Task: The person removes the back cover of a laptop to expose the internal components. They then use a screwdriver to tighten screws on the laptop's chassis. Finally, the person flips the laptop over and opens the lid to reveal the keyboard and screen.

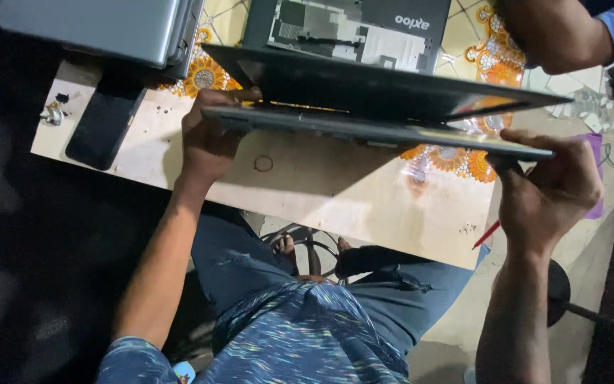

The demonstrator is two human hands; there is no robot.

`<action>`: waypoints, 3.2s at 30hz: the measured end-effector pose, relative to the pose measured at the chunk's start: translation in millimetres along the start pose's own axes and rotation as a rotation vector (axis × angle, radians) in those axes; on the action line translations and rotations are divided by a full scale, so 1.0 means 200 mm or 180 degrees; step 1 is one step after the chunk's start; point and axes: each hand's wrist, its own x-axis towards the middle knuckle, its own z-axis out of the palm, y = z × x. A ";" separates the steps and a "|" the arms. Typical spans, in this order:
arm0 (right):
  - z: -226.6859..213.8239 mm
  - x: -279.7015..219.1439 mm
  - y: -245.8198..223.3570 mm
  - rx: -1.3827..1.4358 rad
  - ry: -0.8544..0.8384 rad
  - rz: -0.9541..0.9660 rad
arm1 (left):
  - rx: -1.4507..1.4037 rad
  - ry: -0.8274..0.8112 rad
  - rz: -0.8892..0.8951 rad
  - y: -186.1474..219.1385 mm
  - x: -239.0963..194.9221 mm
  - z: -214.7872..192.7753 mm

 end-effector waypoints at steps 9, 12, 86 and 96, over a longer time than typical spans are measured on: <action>0.02 -0.13 -0.01 -0.0224 0.0287 0.0080 | 0.0461 0.0192 0.0553 0.12 0.11 -0.14; 0.02 -0.18 -0.01 -0.0249 0.0402 0.0239 | 0.0168 -0.0377 0.0475 0.21 0.15 -0.10; 0.40 -0.60 -0.22 -0.1214 0.0011 -0.0214 | 0.3823 -0.1370 0.2104 0.40 0.47 0.38; 0.42 -0.76 -0.18 -0.1080 0.0028 -0.0169 | 0.3902 -0.1409 0.1943 0.39 0.63 0.38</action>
